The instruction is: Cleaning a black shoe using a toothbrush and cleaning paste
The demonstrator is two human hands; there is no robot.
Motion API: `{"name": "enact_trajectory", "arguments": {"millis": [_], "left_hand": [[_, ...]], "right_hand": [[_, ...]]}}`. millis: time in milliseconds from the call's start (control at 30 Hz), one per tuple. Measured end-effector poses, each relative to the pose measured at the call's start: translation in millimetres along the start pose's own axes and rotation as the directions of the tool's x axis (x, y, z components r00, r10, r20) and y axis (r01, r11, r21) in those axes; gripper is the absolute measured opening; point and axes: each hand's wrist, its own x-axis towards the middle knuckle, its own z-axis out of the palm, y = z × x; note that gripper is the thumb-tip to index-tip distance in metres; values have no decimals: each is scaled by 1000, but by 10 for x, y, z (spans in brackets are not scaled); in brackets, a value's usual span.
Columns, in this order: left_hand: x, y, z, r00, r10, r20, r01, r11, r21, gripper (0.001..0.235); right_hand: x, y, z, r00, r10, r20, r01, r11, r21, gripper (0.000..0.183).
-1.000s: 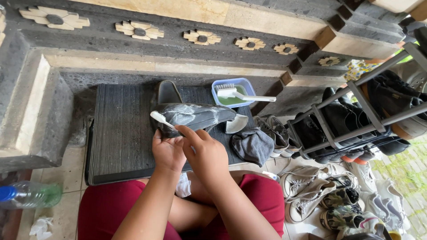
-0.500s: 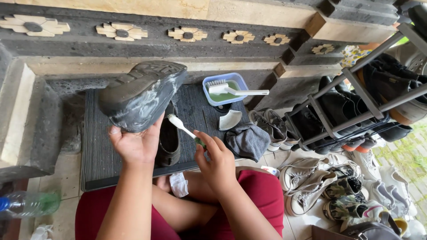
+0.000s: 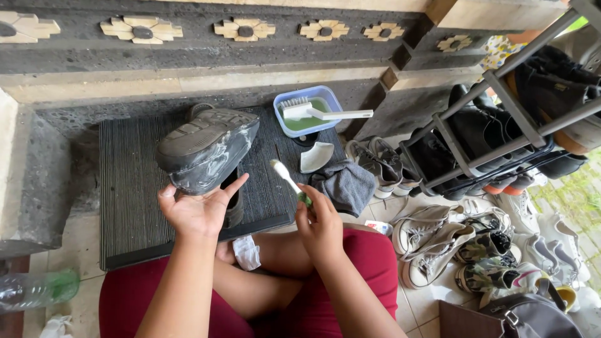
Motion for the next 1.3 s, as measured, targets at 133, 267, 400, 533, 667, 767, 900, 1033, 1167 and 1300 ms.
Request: {"name": "enact_trajectory", "arguments": {"millis": [133, 267, 400, 533, 667, 767, 900, 1033, 1167, 1300], "left_hand": [[-18, -64, -62, 997, -14, -72, 12, 1000, -22, 51], [-35, -165, -78, 989, -12, -150, 8, 1000, -28, 53], [-7, -257, -225, 977, -57, -205, 45, 997, -65, 59], [-79, -392, -271, 968, -98, -230, 69, 989, -131, 63], [-190, -495, -289, 965, -140, -224, 105, 982, -159, 73], [-298, -577, -265, 963, -170, -208, 145, 981, -130, 75], [-313, -687, -327, 960, -208, -189, 195, 977, -85, 68], [-224, -807, -665, 971, -216, -106, 223, 973, 56, 69], [-175, -951, -755, 974, -207, -93, 225, 933, 282, 69], [-77, -1100, -920, 978, -207, 1, 161, 766, 622, 61]], "right_hand": [[-26, 188, -52, 999, 40, -1, -40, 999, 14, 32], [-78, 364, -107, 992, 129, 14, -129, 991, 20, 32], [-107, 539, -166, 979, 203, 15, -203, 979, -9, 31], [-180, 769, -165, 963, 270, 15, -270, 963, 19, 30], [-186, 882, -191, 921, 388, 21, -388, 918, 83, 29], [-177, 941, -203, 904, 427, 33, -427, 897, 112, 29], [-156, 1144, -170, 888, 455, 64, -460, 880, 118, 29], [-150, 1252, -141, 873, 484, 66, -488, 864, 123, 28], [-179, 1350, -114, 854, 513, 87, -520, 842, 139, 28], [-175, 1431, -75, 846, 521, 114, -534, 824, 191, 27]]}}
